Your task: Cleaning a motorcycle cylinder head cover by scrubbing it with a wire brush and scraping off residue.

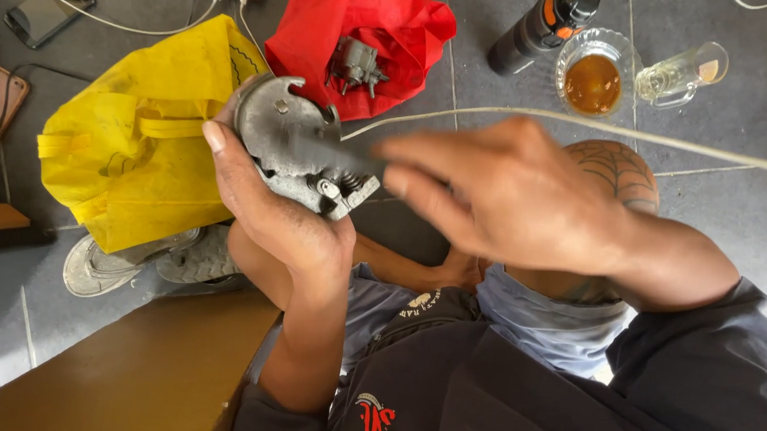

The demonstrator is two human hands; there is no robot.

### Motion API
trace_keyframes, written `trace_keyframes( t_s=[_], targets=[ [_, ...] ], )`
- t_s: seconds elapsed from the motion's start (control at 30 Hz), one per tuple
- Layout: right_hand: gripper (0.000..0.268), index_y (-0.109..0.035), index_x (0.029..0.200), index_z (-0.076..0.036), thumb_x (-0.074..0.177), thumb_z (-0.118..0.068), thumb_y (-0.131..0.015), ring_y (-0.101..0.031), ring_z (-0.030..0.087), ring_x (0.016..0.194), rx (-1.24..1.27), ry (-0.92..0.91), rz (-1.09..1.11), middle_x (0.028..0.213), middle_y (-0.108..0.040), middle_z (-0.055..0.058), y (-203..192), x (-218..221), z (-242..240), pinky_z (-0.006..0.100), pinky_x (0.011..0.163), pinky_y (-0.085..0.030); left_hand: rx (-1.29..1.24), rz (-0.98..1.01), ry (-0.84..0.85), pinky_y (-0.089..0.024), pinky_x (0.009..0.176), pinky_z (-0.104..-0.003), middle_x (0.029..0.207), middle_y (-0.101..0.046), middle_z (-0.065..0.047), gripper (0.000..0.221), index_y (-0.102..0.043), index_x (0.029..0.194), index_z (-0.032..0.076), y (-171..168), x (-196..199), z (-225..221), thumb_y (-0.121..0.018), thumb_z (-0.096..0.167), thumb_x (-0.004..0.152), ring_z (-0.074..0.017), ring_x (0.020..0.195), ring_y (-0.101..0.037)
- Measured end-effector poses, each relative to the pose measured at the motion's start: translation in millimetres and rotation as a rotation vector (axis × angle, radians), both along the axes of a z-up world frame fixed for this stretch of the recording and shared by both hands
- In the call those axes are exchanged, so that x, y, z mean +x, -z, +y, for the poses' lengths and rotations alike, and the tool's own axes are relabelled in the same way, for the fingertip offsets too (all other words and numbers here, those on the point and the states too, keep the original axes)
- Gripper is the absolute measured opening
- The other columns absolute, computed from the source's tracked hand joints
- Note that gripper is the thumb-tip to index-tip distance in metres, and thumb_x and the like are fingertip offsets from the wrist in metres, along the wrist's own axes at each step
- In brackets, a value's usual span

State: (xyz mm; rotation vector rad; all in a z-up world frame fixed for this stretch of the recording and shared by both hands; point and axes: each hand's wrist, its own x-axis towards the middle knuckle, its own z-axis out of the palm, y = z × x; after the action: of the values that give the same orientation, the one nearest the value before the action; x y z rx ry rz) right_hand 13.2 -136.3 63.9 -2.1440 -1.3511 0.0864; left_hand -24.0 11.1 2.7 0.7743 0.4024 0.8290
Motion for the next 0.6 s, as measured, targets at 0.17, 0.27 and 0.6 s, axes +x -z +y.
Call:
trace_keyframes(
  t_s=[0.17,0.27,0.6],
  targets=[
    [0.022,-0.072,0.121,0.001,0.104,-0.013,-0.068,-0.063,0.019,0.059,0.015,0.036,-0.074,0.097,-0.078,0.011,-0.6,2.8,-3.6,0.032,0.05,-0.05,0.048,-0.018,-0.001,-0.051,0.084,-0.033,0.091,-0.063,-0.007,0.037,-0.064,0.095,0.006,-0.3,-0.9,-0.4,-0.049,0.039,0.1,-0.0194,0.089,-0.06],
    [0.025,-0.072,0.124,0.002,0.104,-0.012,-0.067,-0.065,0.023,0.065,0.043,0.013,-0.017,0.095,-0.074,0.011,-3.2,1.0,-3.1,0.035,0.058,-0.049,0.057,-0.018,0.012,-0.052,0.083,-0.033,0.092,-0.062,-0.008,0.039,-0.064,0.097,0.005,2.8,-1.7,0.8,-0.05,0.042,0.099,-0.0203,0.09,-0.06],
    [0.022,-0.075,0.119,0.003,0.101,-0.008,-0.07,-0.053,0.01,0.047,0.051,0.037,0.0,0.079,-0.074,0.008,-3.7,0.1,-2.5,0.025,0.036,-0.043,0.125,0.099,-0.016,-0.052,0.085,-0.033,0.096,-0.067,-0.011,0.042,-0.069,0.103,0.002,18.7,-3.0,4.5,-0.048,0.04,0.101,-0.0225,0.094,-0.063]
  ],
)
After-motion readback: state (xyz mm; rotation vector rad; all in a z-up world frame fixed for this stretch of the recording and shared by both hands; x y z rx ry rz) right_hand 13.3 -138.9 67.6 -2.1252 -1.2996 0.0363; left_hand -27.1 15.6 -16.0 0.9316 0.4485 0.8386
